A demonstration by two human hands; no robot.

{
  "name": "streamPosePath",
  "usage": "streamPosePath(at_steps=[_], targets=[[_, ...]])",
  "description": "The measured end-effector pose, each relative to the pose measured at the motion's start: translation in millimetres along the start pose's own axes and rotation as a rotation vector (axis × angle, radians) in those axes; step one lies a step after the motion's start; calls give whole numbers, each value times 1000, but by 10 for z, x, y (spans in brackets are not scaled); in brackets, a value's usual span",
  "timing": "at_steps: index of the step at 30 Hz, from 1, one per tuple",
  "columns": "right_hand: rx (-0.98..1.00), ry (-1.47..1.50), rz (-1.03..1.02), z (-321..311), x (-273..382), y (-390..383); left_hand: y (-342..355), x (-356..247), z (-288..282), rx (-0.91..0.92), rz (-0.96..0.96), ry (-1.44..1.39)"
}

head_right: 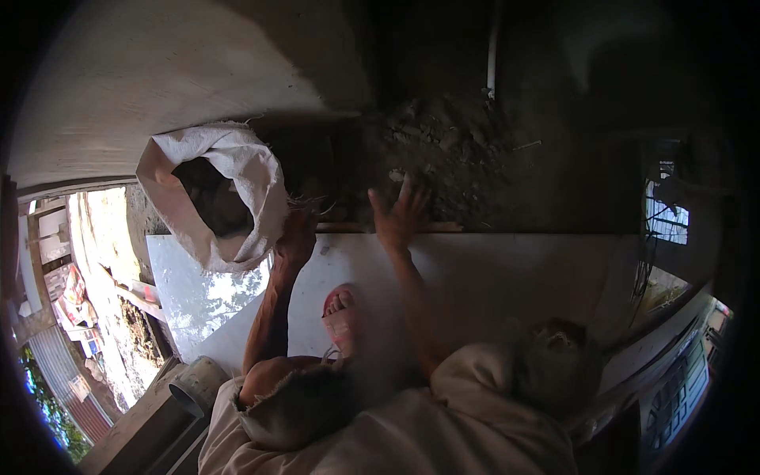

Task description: The person applies mortar to a concrete floor gap by hand and with a trowel, scooping the material from a bag and pressing it into the space.

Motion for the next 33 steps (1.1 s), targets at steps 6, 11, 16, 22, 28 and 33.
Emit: streamPosePath(at_steps=[6,11,16,22,28,33], targets=[[-260,79,178,-359,-145,327,136,-446,-43,110,43,1],[-466,39,317,-719,-645,732,-586,-511,-403,315,-144,283],[-417,-7,211,-642,-582,568,-1156,-426,-539,222,-403,161],[-180,-11,-80,9,282,-176,-556,-89,-337,78,-340,329],[286,-294,-246,105,245,-371,16,-114,93,-185,151,135],[293,-136,-471,453,607,-454,-37,505,293,-110,204,276]])
Point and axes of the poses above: each hand's wrist, its own y-axis towards the middle knuckle, its own z-axis out of the palm, x = y × z, the point moved 1 cm from there along y, towards the middle knuckle
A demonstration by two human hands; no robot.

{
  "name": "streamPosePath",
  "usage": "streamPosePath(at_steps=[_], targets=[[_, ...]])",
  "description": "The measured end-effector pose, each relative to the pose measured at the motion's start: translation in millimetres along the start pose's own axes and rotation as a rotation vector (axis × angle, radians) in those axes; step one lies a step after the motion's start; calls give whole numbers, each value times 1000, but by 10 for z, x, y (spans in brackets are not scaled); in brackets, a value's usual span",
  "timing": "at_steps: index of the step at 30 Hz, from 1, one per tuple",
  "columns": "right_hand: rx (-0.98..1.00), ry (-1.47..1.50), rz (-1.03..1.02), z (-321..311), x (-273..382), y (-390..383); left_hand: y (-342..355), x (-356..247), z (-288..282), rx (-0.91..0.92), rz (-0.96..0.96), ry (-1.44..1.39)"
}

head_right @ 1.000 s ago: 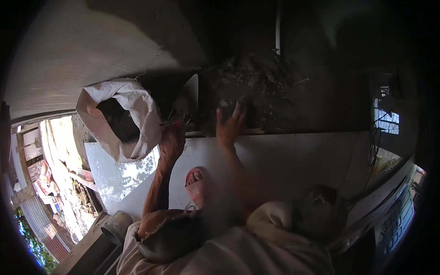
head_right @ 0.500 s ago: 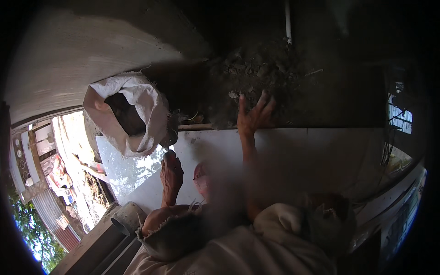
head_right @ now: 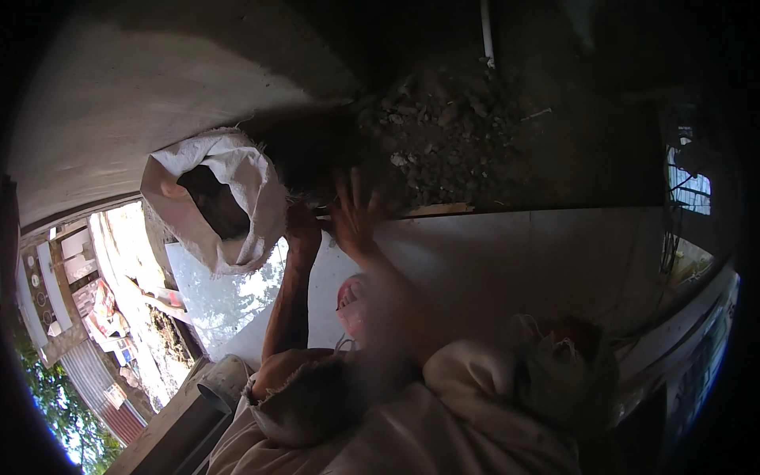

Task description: The person applies mortar to a concrete floor gap by hand and with a trowel, scooping the material from a bag and pressing it into the space.

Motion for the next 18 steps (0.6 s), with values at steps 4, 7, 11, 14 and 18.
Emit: streamPosePath(at_steps=[4,7,11,14,18], targets=[[-4,-121,-85,361,-200,158,53,-238,189,8,-199,-202],[-118,-81,-273,491,-117,328,40,-196,116,-76,-176,-113],[23,-422,-291,605,-415,415,240,-560,82,-69,-164,-300],[-41,-284,-265,440,-213,443,186,-120,136,-60,37,-121],[-56,-63,-198,68,-510,385,241,-257,235,205,-12,54]])
Point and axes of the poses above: each hand's wrist, its own y-axis towards the middle knuckle, its own z-axis out of the palm, x = y × z, the point moved 1 cm from there along y, towards the middle knuckle
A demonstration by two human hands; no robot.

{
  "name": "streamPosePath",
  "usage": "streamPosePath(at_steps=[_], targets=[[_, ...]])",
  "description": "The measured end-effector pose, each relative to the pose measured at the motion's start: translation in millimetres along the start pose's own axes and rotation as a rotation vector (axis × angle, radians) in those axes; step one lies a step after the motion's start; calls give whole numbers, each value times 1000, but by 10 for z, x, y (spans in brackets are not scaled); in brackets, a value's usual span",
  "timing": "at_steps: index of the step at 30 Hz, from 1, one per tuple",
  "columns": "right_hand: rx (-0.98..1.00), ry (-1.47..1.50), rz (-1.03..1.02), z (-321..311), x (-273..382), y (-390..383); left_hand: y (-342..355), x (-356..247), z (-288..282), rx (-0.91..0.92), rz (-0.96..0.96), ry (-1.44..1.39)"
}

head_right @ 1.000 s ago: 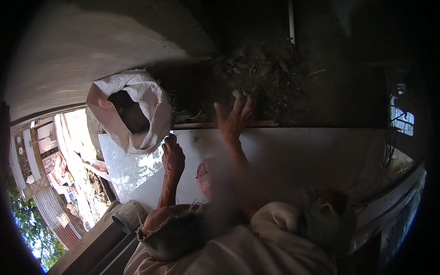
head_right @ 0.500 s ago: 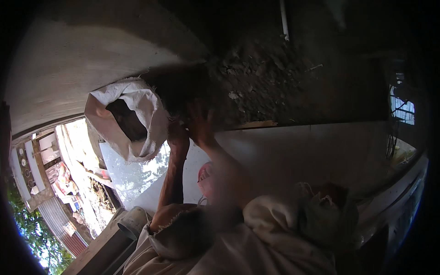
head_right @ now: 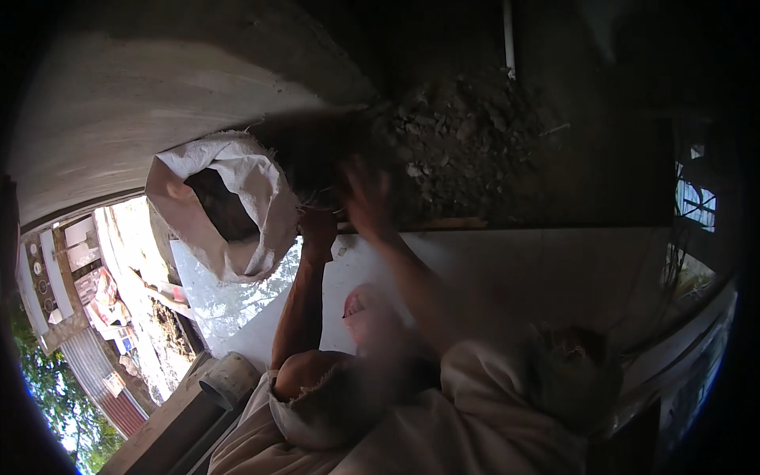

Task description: The person applies mortar to a concrete floor gap by hand and with a trowel, scooping the material from a bag and pressing it into the space.

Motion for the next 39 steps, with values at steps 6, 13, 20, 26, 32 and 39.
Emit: streamPosePath(at_steps=[6,13,20,26,32,39], targets=[[-165,211,90,-221,28,-286,-19,-256,-69,11,-98,-687],[-279,245,413,-250,66,-267,-288,-283,-327,173,-106,-358],[-205,39,630,-481,-5,-356,-474,45,-677,75,-241,-139],[-92,-85,668,-436,33,-383,-470,123,-445,51,-212,-359],[54,7,666,-374,153,-178,-440,82,-467,145,-304,-464],[-134,57,643,-325,11,44,-309,5,-153,202,-202,-554]])
Point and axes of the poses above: each hand's wrist, its own y-axis towards the middle knuckle, its own z-axis out of the palm, x = y × z, the point moved 1 cm from there along y, towards the middle knuckle
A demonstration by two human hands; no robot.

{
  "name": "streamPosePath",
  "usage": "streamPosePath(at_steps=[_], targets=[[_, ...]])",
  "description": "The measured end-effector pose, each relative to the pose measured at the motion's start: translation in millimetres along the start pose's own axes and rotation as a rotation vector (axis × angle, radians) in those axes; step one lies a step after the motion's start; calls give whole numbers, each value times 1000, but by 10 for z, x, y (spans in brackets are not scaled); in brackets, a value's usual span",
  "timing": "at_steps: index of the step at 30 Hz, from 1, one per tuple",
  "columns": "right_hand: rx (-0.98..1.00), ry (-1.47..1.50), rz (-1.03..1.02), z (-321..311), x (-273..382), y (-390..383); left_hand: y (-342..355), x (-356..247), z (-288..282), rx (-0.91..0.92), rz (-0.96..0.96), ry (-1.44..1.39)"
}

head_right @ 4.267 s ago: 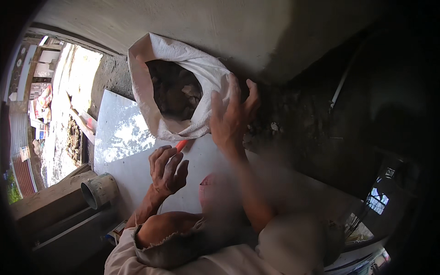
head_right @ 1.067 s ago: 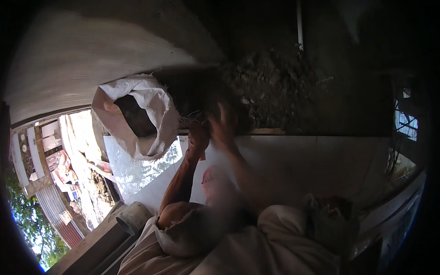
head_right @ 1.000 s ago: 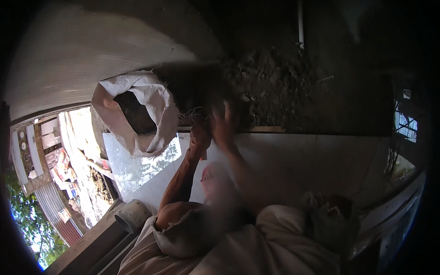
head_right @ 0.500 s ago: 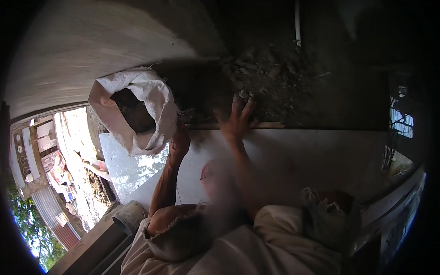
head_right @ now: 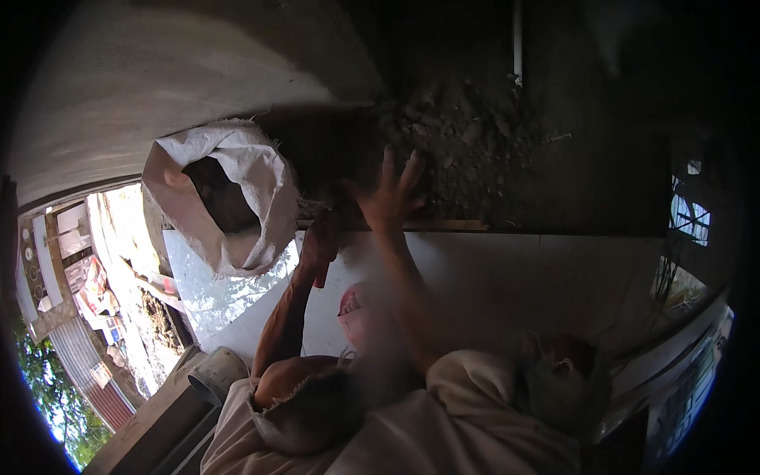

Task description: The person applies mortar to a concrete floor gap by hand and with a trowel, scooping the material from a bag and pressing it into the space.

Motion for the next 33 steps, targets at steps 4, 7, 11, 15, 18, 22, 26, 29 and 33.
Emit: streamPosePath(at_steps=[4,7,11,15,18,22,26,29,33], targets=[[88,20,103,-157,120,111,226,-207,61,4,91,-79],[126,-27,91,-198,209,199,429,-380,167,14,164,-159],[-48,28,-39,-147,24,289,559,-634,350,58,229,-268],[-101,155,-87,-167,27,276,399,-596,331,-34,190,-253],[-174,190,-142,-253,-31,242,335,-740,309,-29,215,-157],[-196,353,-158,-333,303,115,160,-797,-15,-46,309,128],[-250,586,-259,-442,745,62,-34,-1257,-624,-37,-18,-19],[-216,712,-327,-784,1221,-25,-213,-1595,-1108,-71,-68,29],[-221,754,-446,-977,1890,-193,-456,-1682,-1697,-131,-201,-124]])
Point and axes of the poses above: each hand's wrist, its own y-axis towards the middle knuckle, its own z-axis out of the palm, x = y × z, the point moved 1 cm from there along y, towards the middle knuckle
